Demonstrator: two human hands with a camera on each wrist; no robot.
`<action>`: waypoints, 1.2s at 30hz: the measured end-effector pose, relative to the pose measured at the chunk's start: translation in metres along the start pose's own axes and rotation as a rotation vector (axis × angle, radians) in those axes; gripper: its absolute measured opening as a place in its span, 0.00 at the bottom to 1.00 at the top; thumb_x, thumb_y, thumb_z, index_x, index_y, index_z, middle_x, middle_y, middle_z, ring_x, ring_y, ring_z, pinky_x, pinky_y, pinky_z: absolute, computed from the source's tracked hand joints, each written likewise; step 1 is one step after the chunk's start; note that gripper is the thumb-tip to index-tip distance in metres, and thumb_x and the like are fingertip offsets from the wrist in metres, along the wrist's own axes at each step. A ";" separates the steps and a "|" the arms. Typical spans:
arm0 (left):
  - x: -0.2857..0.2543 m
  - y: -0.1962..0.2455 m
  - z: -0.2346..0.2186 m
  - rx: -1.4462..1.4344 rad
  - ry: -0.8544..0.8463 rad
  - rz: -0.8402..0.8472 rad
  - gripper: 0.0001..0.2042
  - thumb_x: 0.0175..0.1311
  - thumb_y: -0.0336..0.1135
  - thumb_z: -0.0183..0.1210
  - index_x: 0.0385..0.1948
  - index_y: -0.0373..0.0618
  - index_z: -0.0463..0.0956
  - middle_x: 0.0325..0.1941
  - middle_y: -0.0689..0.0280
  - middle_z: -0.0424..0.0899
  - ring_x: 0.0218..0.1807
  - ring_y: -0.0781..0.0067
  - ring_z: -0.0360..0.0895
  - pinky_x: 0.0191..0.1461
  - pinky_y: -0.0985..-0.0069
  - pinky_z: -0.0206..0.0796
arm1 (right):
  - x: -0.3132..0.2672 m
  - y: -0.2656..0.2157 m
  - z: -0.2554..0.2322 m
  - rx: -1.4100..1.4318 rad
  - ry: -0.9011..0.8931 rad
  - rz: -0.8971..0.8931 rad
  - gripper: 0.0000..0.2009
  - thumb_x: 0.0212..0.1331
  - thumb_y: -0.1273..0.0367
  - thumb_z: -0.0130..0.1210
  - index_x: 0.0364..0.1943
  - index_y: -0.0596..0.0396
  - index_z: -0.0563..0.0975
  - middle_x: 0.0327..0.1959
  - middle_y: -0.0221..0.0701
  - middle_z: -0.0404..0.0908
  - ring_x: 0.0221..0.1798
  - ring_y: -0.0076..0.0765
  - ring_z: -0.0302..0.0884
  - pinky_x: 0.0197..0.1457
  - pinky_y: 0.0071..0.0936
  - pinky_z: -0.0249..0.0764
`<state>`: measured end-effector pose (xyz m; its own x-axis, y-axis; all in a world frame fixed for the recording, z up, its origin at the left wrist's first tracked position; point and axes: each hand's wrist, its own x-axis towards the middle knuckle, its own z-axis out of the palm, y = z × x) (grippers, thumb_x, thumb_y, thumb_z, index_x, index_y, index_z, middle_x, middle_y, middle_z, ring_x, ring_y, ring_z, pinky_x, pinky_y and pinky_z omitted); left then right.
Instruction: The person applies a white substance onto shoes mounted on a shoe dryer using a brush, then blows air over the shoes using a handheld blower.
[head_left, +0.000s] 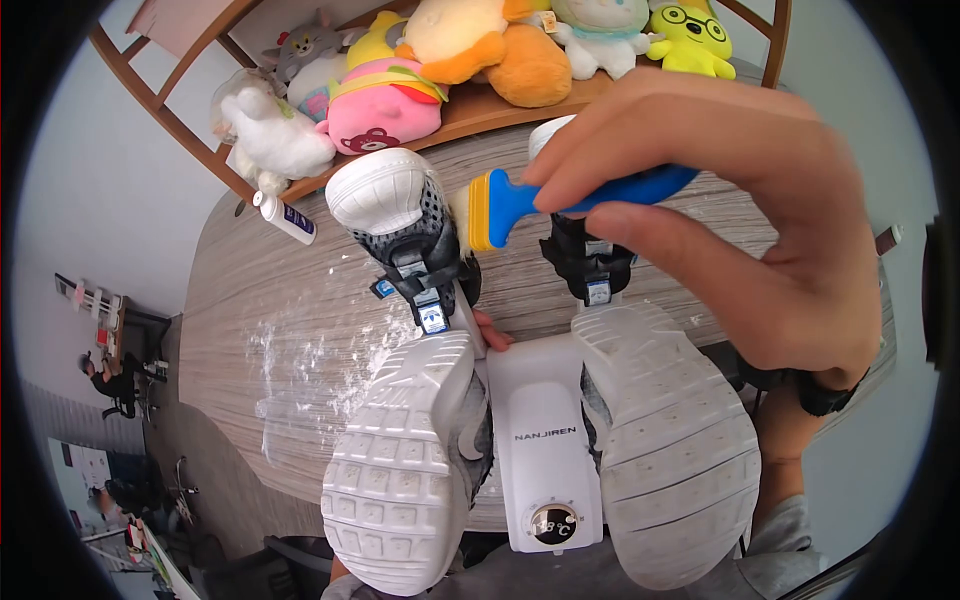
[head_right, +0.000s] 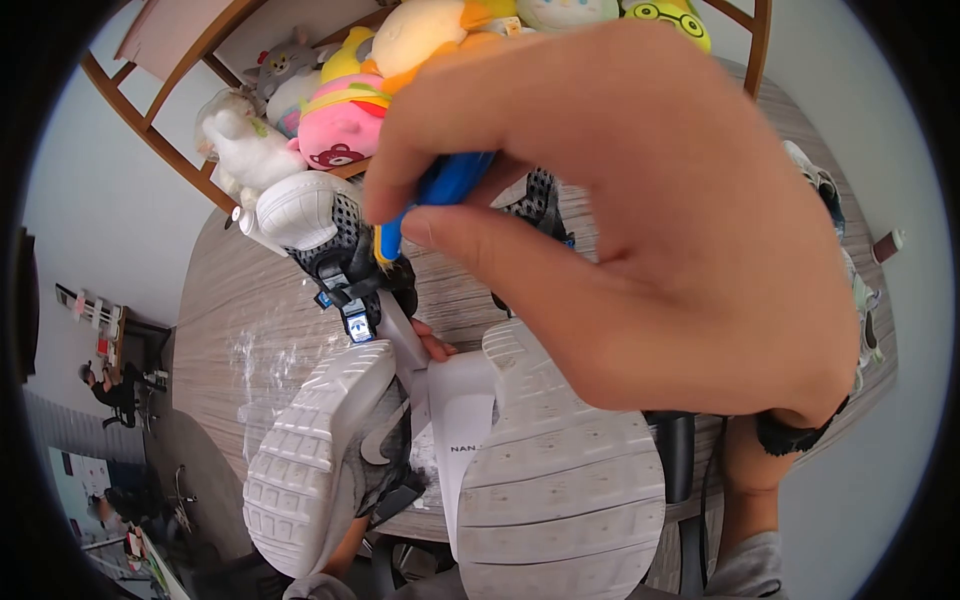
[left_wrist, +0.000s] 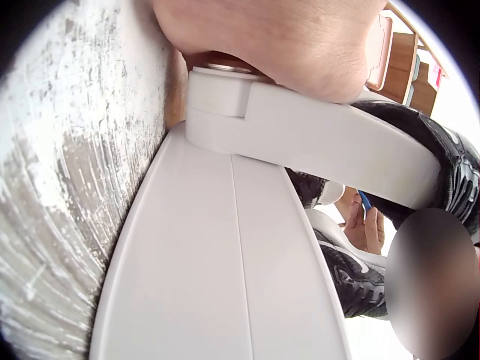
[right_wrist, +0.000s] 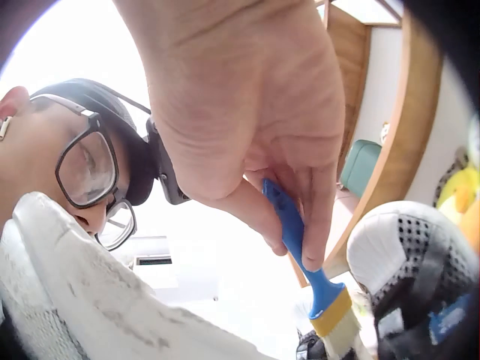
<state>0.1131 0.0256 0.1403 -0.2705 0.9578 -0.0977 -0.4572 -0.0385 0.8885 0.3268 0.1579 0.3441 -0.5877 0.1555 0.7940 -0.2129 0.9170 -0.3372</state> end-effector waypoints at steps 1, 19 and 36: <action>0.001 -0.002 -0.003 0.050 -0.017 0.008 0.12 0.77 0.41 0.50 0.46 0.41 0.70 0.39 0.59 0.80 0.45 0.61 0.78 0.52 0.66 0.76 | 0.004 -0.008 -0.004 0.001 -0.001 -0.002 0.09 0.54 0.82 0.58 0.40 0.65 0.82 0.42 0.44 0.85 0.44 0.42 0.83 0.46 0.32 0.77; 0.046 -0.057 -0.100 -0.381 -0.107 -0.546 0.14 0.78 0.43 0.49 0.49 0.42 0.70 0.40 0.61 0.79 0.46 0.67 0.76 0.54 0.69 0.72 | 0.017 -0.035 -0.012 -0.196 -0.079 0.158 0.09 0.59 0.79 0.55 0.42 0.66 0.81 0.43 0.45 0.84 0.46 0.39 0.83 0.51 0.30 0.76; 0.037 -0.036 -0.021 -0.077 -0.295 -0.347 0.14 0.79 0.44 0.47 0.47 0.42 0.72 0.38 0.68 0.77 0.42 0.78 0.72 0.47 0.77 0.68 | 0.019 -0.046 -0.006 -0.339 0.194 0.330 0.11 0.65 0.75 0.53 0.47 0.66 0.80 0.45 0.46 0.84 0.45 0.36 0.83 0.51 0.28 0.76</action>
<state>0.1017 0.0563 0.0956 0.1575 0.9574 -0.2421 -0.5427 0.2888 0.7887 0.3305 0.1209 0.3780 -0.4184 0.4931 0.7627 0.2441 0.8699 -0.4285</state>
